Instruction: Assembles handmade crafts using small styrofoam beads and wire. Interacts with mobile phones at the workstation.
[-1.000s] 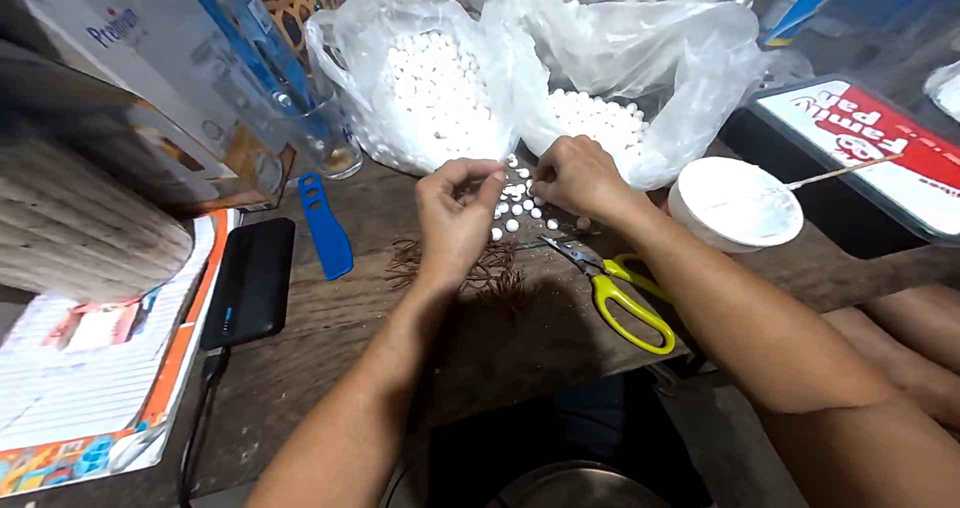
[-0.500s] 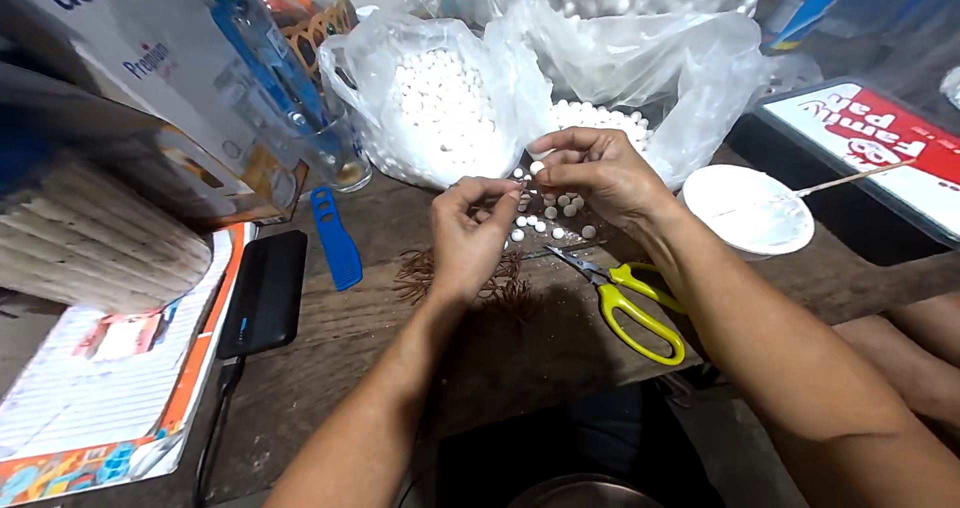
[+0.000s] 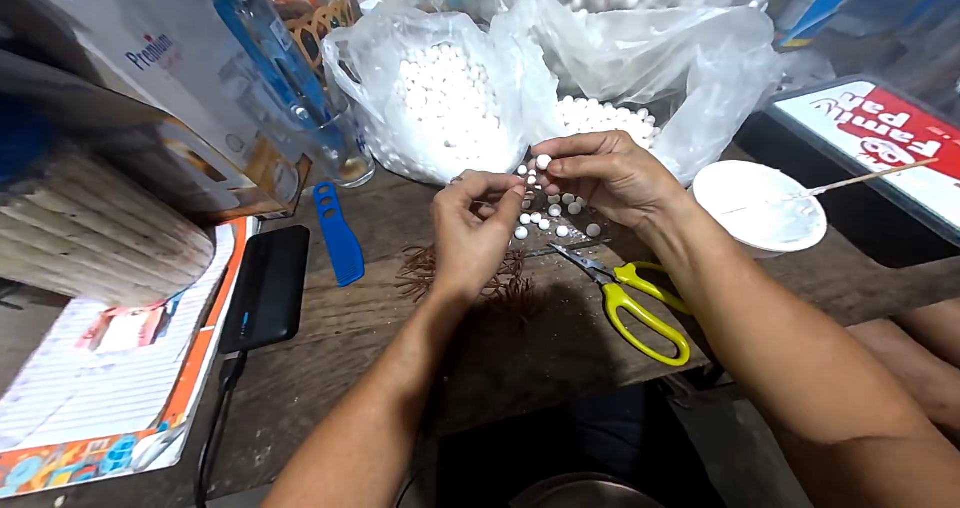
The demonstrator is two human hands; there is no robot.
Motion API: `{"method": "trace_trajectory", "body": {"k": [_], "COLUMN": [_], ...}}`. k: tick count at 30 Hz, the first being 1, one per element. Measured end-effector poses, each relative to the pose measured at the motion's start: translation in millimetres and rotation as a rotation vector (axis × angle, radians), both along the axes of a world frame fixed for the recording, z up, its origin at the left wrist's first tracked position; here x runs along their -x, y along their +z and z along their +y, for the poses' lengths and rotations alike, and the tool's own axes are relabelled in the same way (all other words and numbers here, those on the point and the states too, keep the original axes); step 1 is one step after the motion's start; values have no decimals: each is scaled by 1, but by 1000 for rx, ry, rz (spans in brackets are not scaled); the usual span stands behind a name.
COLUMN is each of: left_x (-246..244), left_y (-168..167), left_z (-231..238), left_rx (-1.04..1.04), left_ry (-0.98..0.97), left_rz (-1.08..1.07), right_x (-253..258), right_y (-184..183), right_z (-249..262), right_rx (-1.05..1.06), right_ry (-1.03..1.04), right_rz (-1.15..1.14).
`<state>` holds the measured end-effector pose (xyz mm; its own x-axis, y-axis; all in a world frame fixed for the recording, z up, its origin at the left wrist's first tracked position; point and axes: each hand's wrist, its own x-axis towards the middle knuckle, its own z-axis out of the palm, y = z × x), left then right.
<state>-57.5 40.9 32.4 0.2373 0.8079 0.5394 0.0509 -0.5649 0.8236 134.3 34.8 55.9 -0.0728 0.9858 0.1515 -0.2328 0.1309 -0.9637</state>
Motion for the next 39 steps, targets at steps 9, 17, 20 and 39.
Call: {"method": "trace_trajectory", "body": {"k": [9, 17, 20, 39], "left_x": [0, 0, 0, 0], "left_y": [1, -1, -2, -3], "left_z": [-2, -1, 0, 0], "left_rx": [-20, -84, -93, -141], "left_ry": [18, 38, 48, 73], "left_rz": [31, 38, 39, 104], "right_x": [0, 3, 4, 3], "right_y": [-4, -2, -2, -4], "right_z": [2, -2, -3, -3], "right_rx": [-8, -42, -48, -183], "right_ry": [-1, -52, -57, -89], "right_rz": [-21, -95, -101, -215]}}
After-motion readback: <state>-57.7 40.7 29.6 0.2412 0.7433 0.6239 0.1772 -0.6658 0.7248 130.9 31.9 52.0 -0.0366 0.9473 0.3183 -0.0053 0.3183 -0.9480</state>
